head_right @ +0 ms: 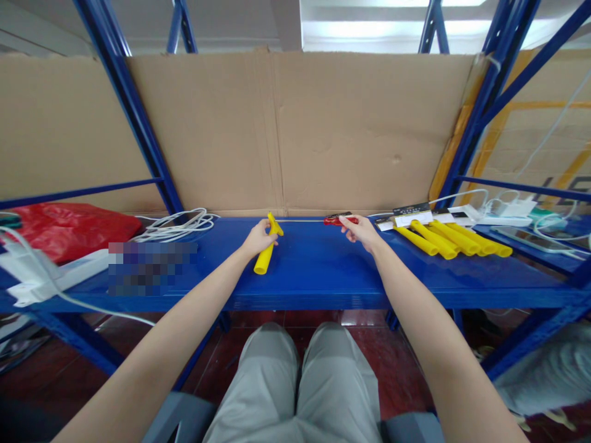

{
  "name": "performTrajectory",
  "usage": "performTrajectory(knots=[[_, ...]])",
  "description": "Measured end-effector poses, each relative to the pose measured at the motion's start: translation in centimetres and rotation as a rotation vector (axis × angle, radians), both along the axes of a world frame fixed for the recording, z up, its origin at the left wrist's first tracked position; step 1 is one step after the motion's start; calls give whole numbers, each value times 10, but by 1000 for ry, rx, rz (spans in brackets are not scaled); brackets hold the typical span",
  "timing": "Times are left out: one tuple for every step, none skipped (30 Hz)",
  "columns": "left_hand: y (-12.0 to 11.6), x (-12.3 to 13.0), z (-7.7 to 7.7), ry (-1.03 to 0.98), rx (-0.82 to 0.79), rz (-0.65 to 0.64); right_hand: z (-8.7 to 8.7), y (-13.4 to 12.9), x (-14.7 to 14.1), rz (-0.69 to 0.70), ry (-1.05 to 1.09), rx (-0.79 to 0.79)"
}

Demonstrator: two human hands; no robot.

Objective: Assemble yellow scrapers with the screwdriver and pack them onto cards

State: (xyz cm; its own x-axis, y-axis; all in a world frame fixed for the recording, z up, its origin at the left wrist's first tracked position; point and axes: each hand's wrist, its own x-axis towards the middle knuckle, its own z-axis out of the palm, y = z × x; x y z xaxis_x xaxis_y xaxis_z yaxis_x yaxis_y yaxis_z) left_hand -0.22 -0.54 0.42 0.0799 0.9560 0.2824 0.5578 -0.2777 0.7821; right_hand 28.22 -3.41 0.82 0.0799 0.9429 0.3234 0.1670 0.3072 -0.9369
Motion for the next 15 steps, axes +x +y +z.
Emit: performTrajectory(knots=[[0,0,0,2,4,-5,0,0,0,-16,-15,-7],[0,0,0,2,9,-8,0,-1,0,-24,-23,-15],[0,0,0,3,12,-10,0,-1,-1,-25,-22,-20],[-1,0,0,4,12,-10,1,-1,-1,-18,-13,-23],[-1,0,0,4,12,-10,1,-2,-1,-1,3,-27],[-1,0,0,4,10,-9,1,-2,-1,20,22,-28],[-1,0,1,3,7,-6,1,-1,-1,41,41,-26],[-1,0,1,2,5,-3,1,-1,-1,60,58,-22],[-1,0,1,-1,4,-1,1,-1,-1,73,70,-15],[-2,0,1,-4,3,1,1,-1,-1,80,77,-5],[-2,0,1,-5,3,3,1,0,-1,81,77,4],[-2,0,1,-6,4,4,1,0,-1,77,74,11],[-2,0,1,-6,5,5,1,0,-1,69,67,15],[-2,0,1,-5,6,4,1,0,-1,55,60,16],[-2,0,1,-4,9,3,1,0,-2,35,49,11]])
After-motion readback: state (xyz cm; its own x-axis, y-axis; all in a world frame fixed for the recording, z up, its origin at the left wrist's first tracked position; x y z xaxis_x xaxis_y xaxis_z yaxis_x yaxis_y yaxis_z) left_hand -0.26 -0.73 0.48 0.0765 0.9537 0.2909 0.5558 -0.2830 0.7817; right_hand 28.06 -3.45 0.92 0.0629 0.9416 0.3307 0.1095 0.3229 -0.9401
